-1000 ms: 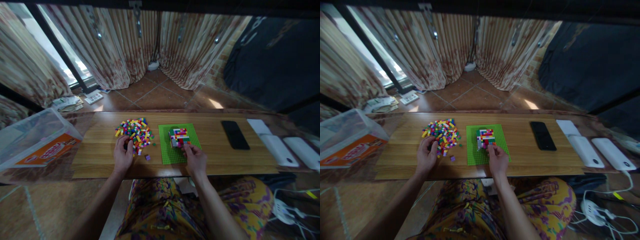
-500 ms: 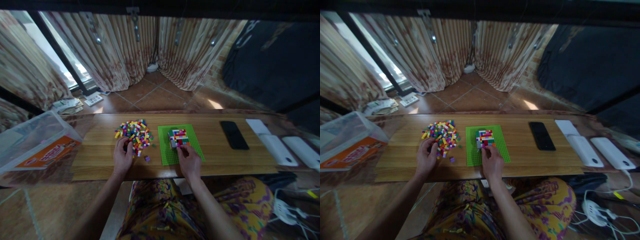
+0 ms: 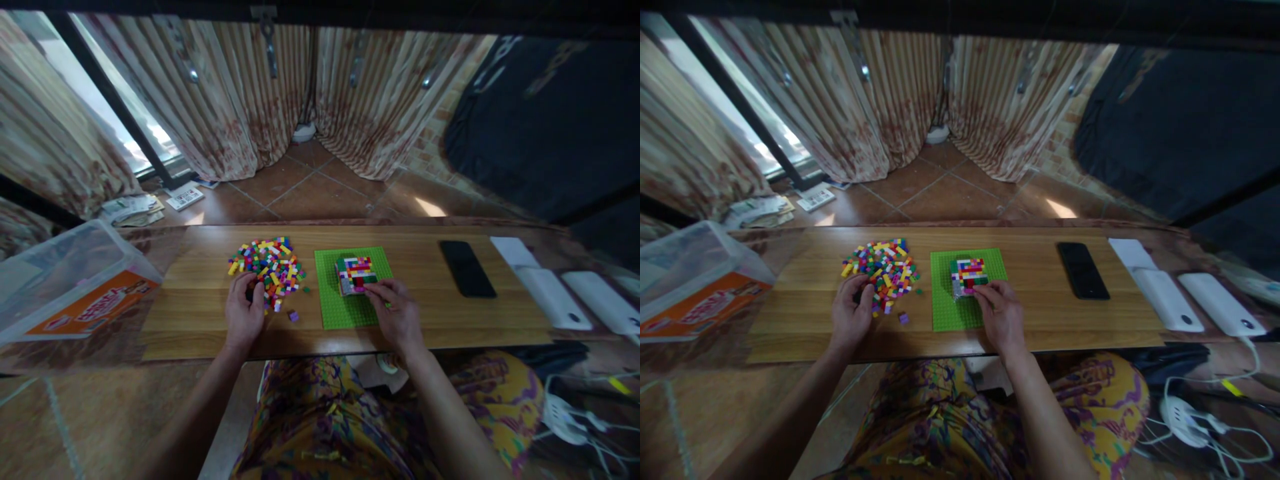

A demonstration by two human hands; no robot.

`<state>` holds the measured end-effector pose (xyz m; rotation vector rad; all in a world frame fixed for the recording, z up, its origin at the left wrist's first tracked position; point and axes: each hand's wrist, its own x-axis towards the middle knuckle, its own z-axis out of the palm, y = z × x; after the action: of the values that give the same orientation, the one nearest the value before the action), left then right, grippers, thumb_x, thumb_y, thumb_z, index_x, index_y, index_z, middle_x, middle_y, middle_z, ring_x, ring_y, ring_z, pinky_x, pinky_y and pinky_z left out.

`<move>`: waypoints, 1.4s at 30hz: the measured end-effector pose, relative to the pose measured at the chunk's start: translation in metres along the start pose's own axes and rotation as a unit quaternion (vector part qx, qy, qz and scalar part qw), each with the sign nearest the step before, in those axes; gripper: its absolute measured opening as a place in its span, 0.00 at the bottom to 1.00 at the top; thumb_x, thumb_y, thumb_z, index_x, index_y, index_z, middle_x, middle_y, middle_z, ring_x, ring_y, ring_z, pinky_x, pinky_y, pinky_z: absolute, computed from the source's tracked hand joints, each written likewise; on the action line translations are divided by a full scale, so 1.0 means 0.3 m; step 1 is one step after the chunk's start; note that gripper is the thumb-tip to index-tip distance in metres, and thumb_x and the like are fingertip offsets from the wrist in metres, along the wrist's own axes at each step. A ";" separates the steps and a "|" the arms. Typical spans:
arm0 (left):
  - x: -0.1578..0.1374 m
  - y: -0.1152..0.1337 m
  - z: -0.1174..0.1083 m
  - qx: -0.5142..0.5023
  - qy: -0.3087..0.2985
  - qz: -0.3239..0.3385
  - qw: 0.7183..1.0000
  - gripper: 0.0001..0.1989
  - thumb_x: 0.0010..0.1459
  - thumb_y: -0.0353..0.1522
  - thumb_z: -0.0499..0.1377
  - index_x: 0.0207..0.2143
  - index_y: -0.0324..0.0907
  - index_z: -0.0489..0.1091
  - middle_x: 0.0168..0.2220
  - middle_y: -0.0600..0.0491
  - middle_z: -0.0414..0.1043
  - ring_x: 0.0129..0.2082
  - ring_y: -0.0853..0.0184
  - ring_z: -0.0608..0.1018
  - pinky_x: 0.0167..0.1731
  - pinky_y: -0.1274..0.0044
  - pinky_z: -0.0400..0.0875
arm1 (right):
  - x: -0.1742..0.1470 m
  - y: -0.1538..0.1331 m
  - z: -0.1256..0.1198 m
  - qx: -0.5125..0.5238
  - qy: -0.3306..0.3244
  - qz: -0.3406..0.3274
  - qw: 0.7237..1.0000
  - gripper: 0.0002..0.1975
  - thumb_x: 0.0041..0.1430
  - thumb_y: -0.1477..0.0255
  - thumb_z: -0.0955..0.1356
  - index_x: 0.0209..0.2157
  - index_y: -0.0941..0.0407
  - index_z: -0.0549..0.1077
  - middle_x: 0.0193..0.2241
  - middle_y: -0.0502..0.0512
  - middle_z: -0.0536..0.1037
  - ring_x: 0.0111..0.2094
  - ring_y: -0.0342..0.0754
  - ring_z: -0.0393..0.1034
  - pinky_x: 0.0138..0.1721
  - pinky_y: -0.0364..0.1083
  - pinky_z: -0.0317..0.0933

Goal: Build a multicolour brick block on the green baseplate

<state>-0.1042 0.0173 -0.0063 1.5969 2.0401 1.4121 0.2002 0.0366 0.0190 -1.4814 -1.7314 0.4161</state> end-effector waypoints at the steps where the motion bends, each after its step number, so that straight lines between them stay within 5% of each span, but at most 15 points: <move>1: 0.000 -0.001 0.000 0.000 -0.001 0.000 1.000 0.12 0.59 0.38 0.55 0.41 0.41 0.70 0.46 0.45 0.71 0.49 0.60 0.74 0.52 0.66 0.68 | 0.004 0.006 -0.003 -0.001 -0.011 -0.003 1.000 0.14 0.61 0.60 0.65 0.35 0.51 0.81 0.36 0.56 0.75 0.39 0.49 0.72 0.41 0.49 0.67; 16: 0.004 0.015 -0.010 0.012 -0.013 0.004 1.000 0.12 0.60 0.38 0.54 0.41 0.41 0.69 0.45 0.45 0.71 0.49 0.60 0.74 0.52 0.67 0.68 | -0.018 0.028 0.042 0.023 0.049 -0.015 0.998 0.14 0.62 0.61 0.66 0.36 0.51 0.82 0.40 0.57 0.73 0.37 0.47 0.71 0.39 0.49 0.68; 28: 0.002 0.004 -0.005 0.013 -0.006 0.002 1.000 0.13 0.61 0.38 0.53 0.42 0.41 0.69 0.46 0.45 0.71 0.50 0.60 0.73 0.53 0.66 0.68 | 0.006 0.015 0.003 -0.103 -0.002 -0.091 0.990 0.14 0.63 0.61 0.65 0.44 0.50 0.79 0.46 0.57 0.74 0.41 0.49 0.71 0.43 0.49 0.68; 35: 0.003 0.005 -0.006 0.018 -0.007 0.003 1.000 0.12 0.60 0.37 0.54 0.42 0.40 0.70 0.46 0.45 0.72 0.49 0.60 0.74 0.52 0.66 0.69 | 0.033 0.005 0.008 -0.114 -0.042 -0.160 0.980 0.13 0.65 0.66 0.64 0.37 0.52 0.81 0.37 0.57 0.77 0.40 0.50 0.70 0.40 0.48 0.66; 42: 0.003 -0.003 -0.002 0.018 -0.003 0.007 1.000 0.12 0.60 0.37 0.54 0.42 0.39 0.70 0.46 0.44 0.72 0.49 0.60 0.74 0.51 0.67 0.69 | 0.027 0.018 0.017 -0.036 -0.015 -0.144 0.989 0.11 0.64 0.65 0.66 0.36 0.51 0.81 0.32 0.54 0.77 0.35 0.49 0.69 0.37 0.48 0.64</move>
<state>-0.1056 0.0176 -0.0063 1.6311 2.0669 1.3807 0.2002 0.0469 0.0150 -1.2541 -1.9659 0.2257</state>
